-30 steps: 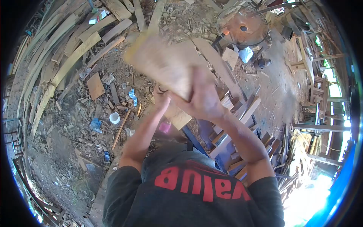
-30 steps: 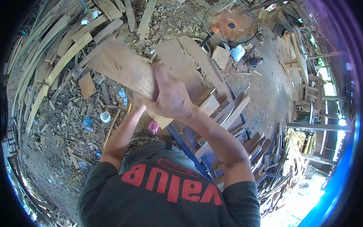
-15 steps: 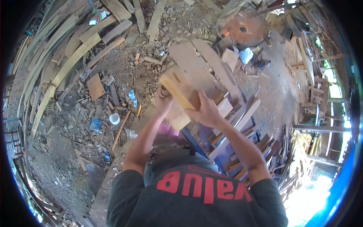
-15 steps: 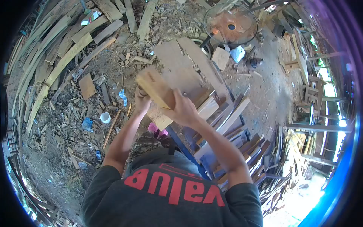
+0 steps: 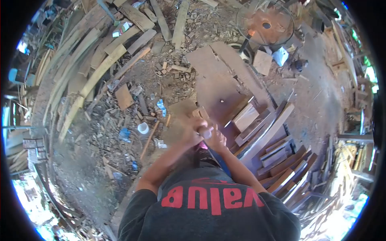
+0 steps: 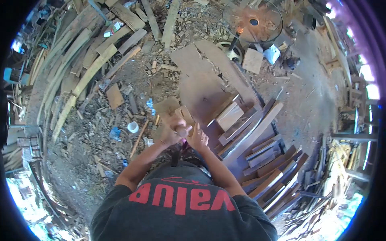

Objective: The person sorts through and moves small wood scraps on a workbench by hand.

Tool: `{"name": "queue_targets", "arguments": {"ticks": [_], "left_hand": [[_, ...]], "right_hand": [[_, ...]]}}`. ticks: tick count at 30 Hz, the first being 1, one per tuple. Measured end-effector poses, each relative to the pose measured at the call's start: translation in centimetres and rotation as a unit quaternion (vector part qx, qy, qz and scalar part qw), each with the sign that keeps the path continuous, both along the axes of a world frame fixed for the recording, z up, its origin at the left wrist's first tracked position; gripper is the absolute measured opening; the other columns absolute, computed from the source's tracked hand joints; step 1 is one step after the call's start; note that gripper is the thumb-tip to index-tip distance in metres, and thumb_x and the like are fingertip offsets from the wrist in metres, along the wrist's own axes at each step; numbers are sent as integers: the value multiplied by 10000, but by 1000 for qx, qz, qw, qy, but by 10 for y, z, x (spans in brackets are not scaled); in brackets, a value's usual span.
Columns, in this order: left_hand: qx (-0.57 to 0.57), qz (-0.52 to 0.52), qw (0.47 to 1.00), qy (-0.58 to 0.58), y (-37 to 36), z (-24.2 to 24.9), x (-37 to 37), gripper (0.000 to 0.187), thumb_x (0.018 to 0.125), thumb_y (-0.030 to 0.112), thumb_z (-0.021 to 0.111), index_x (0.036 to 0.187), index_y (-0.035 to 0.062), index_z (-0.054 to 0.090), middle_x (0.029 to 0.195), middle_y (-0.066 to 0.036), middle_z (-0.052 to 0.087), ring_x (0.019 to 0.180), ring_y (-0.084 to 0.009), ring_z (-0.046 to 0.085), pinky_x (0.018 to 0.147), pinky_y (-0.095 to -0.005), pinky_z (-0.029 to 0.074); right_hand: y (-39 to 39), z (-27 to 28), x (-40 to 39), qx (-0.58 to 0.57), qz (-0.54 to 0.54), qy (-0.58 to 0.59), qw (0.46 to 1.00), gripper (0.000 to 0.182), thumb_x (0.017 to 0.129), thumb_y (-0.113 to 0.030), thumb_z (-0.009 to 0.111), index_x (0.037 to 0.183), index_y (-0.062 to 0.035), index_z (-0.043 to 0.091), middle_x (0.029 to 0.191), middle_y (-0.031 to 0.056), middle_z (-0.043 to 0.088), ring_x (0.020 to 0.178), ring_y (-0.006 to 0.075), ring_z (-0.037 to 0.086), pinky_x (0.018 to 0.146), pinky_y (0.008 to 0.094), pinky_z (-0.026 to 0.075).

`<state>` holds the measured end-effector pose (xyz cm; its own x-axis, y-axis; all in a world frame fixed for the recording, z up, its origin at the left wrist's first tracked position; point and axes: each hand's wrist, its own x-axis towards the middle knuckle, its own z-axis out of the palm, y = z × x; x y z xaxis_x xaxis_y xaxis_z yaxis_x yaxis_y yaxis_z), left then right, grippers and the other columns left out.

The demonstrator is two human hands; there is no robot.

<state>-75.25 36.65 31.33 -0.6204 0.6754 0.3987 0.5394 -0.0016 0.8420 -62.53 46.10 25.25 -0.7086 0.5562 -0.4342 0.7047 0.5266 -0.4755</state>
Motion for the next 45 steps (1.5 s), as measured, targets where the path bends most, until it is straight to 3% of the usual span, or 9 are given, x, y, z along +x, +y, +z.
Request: {"name": "queue_targets", "arguments": {"ticks": [2,6,9,12,28,34,35,37,45], "left_hand": [[-19,-53,996,74,-1,1,10,255,807,127,784,753,76,540,720,-51,551,695,-157,535,655,-334,430],[-48,93,958,-268,6,59,7,183,842,111,756,835,73,577,812,-8,584,744,-118,549,697,-300,455],[36,162,937,-306,8,33,-34,245,848,206,775,881,86,564,823,6,590,714,-71,536,641,-245,442],[85,175,924,-329,12,26,-54,232,856,186,765,877,103,550,866,18,571,760,-66,532,705,-244,442],[-40,108,989,-94,45,-4,-44,275,806,202,816,773,90,566,653,39,556,596,-71,526,562,-270,454],[47,138,979,-140,74,-4,-36,300,828,240,796,804,50,565,650,-10,544,602,-90,516,549,-297,447],[66,153,972,-167,79,0,-30,290,831,224,792,815,38,569,679,-24,578,633,-101,540,571,-301,462],[123,144,952,-240,91,-18,-27,277,826,205,793,824,35,576,710,-52,606,663,-137,575,601,-307,473],[34,192,979,-53,104,-13,-9,249,761,85,769,773,81,520,690,-92,548,620,-267,557,569,-363,427]], "right_hand": [[2,-6,6,-17,3,16,1000,795,810,-410,635,1416,-40,276,1097,305,624,1020,472,616,870,585,468],[9,-46,14,1,-2,25,1000,793,799,-349,681,1410,-28,291,1060,241,637,975,391,647,819,520,505],[30,-45,22,-525,-223,235,787,661,781,-151,728,1332,-30,383,978,92,599,844,201,626,726,373,547],[48,7,33,-591,-265,255,718,632,778,-136,718,1303,-20,387,989,98,579,822,212,627,714,375,542],[77,50,47,-447,-198,270,830,657,775,-167,704,1340,-45,391,1012,113,583,809,210,625,666,352,540],[96,70,40,-429,-158,339,822,649,745,-149,718,1312,-48,420,1045,109,590,855,200,620,716,338,525],[101,86,37,-422,-149,331,830,819,708,-165,737,1415,13,363,1219,108,567,1119,194,540,954,341,449],[115,104,34,-341,-111,325,875,710,747,-117,742,1356,-16,391,1101,92,604,926,171,604,765,327,521],[126,217,14,-113,-66,655,744,585,782,-113,707,1273,-49,395,1020,124,572,715,186,560,701,391,497]]}}
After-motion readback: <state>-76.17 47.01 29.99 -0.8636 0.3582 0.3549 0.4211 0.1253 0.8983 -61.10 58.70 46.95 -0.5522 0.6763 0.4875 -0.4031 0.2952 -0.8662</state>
